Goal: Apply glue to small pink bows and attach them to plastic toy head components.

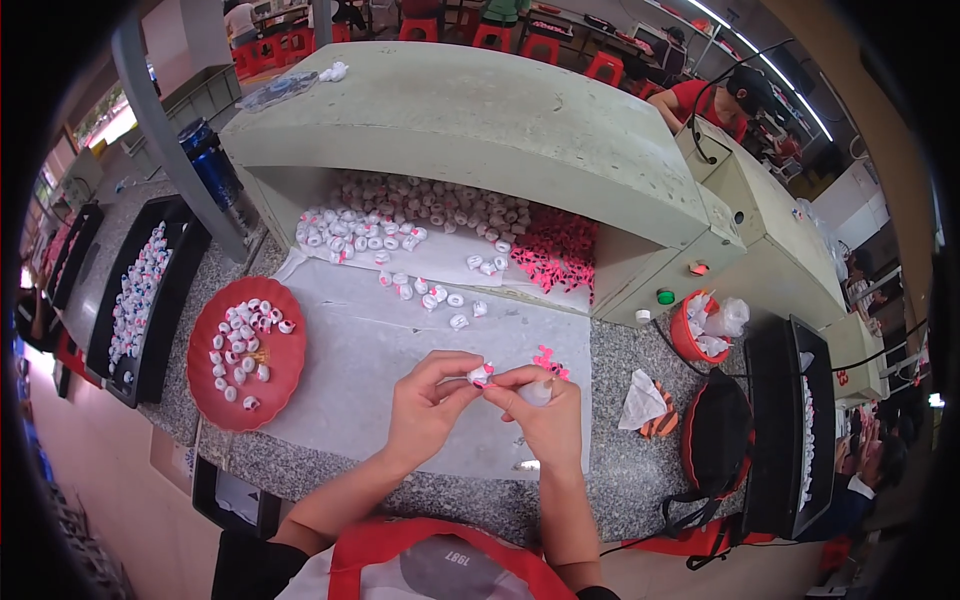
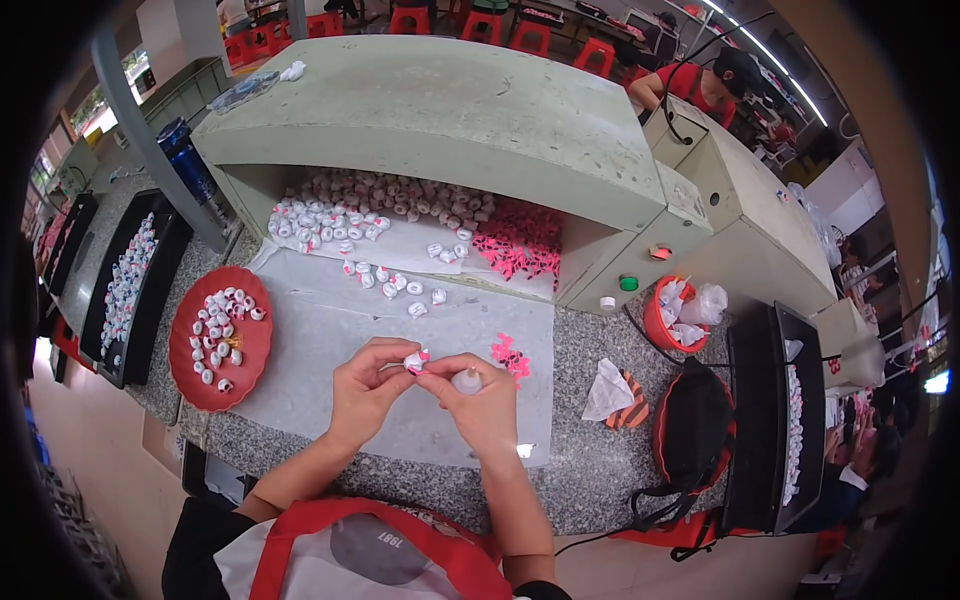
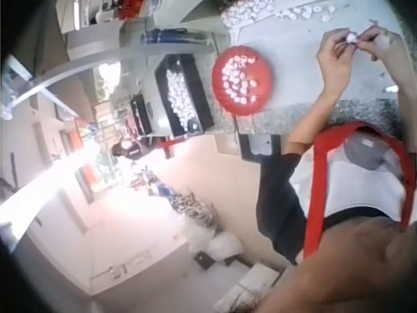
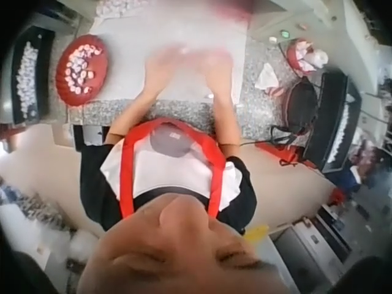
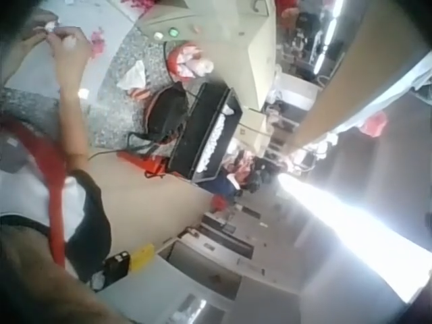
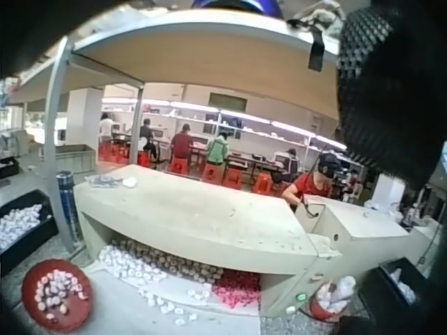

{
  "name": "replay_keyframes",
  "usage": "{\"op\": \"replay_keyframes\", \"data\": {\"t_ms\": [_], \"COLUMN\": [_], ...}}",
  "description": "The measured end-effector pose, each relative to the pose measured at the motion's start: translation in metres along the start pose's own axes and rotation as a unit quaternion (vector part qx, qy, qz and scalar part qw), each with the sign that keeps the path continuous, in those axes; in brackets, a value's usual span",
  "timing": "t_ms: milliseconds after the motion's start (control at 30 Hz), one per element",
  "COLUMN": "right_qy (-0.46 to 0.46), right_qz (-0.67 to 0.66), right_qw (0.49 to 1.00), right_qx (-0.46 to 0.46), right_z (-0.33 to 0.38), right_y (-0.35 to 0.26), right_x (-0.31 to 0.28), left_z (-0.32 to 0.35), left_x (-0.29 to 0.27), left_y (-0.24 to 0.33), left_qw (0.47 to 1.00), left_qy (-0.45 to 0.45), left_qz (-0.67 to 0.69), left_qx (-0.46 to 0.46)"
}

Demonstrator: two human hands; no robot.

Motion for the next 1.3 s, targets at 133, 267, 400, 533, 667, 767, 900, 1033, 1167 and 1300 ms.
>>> {"op": "replay_keyframes", "data": {"t_ms": [133, 267, 400, 533, 667, 767, 900, 1033, 1167, 1300], "right_qy": [0.025, 0.043, 0.007, -0.003, -0.001, 0.005, 0.003, -0.021, -0.035, -0.073], "right_qz": [0.004, 0.013, 0.0, 0.014, 0.008, 0.018, 0.055, 0.07, -0.018, -0.113], "right_qw": [1.0, 0.999, 0.998, 0.994, 0.994, 0.994, 0.984, 0.976, 0.989, 0.986], "right_qx": [0.005, -0.008, -0.06, -0.106, -0.109, -0.104, -0.17, -0.205, -0.141, -0.099], "right_z": [-0.001, 0.003, 0.004, 0.008, 0.008, 0.007, 0.008, 0.011, 0.007, 0.004], "right_y": [0.006, 0.004, -0.003, -0.007, -0.01, -0.007, -0.015, -0.014, -0.007, 0.001], "right_x": [-0.01, -0.008, -0.001, 0.0, -0.001, -0.005, 0.004, 0.006, -0.001, 0.003], "left_z": [0.001, -0.001, -0.002, 0.0, 0.0, -0.001, 0.001, 0.003, 0.002, 0.004], "left_x": [0.001, 0.005, 0.007, 0.008, 0.009, 0.008, 0.004, 0.007, 0.005, 0.004], "left_y": [0.006, 0.003, -0.001, 0.007, 0.011, 0.007, -0.019, -0.017, 0.014, 0.016], "left_qw": [1.0, 0.993, 0.985, 0.996, 0.999, 0.997, 0.969, 0.97, 0.997, 0.998], "left_qy": [-0.02, -0.074, -0.087, -0.046, -0.031, -0.033, -0.004, -0.023, -0.047, -0.064], "left_qz": [-0.001, 0.067, 0.105, 0.06, 0.042, 0.05, 0.186, 0.17, 0.028, -0.016], "left_qx": [0.009, -0.059, -0.102, -0.051, -0.017, -0.043, -0.162, -0.172, -0.053, -0.022]}}
Point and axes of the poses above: each hand's wrist, its own z-axis away from the middle knuckle, its own x-axis out of the palm, y = z × x, the point moved 8 cm from there along -z, towards the middle knuckle, and after that the axes turned 11 degrees about -z, right-handed, at the moved point
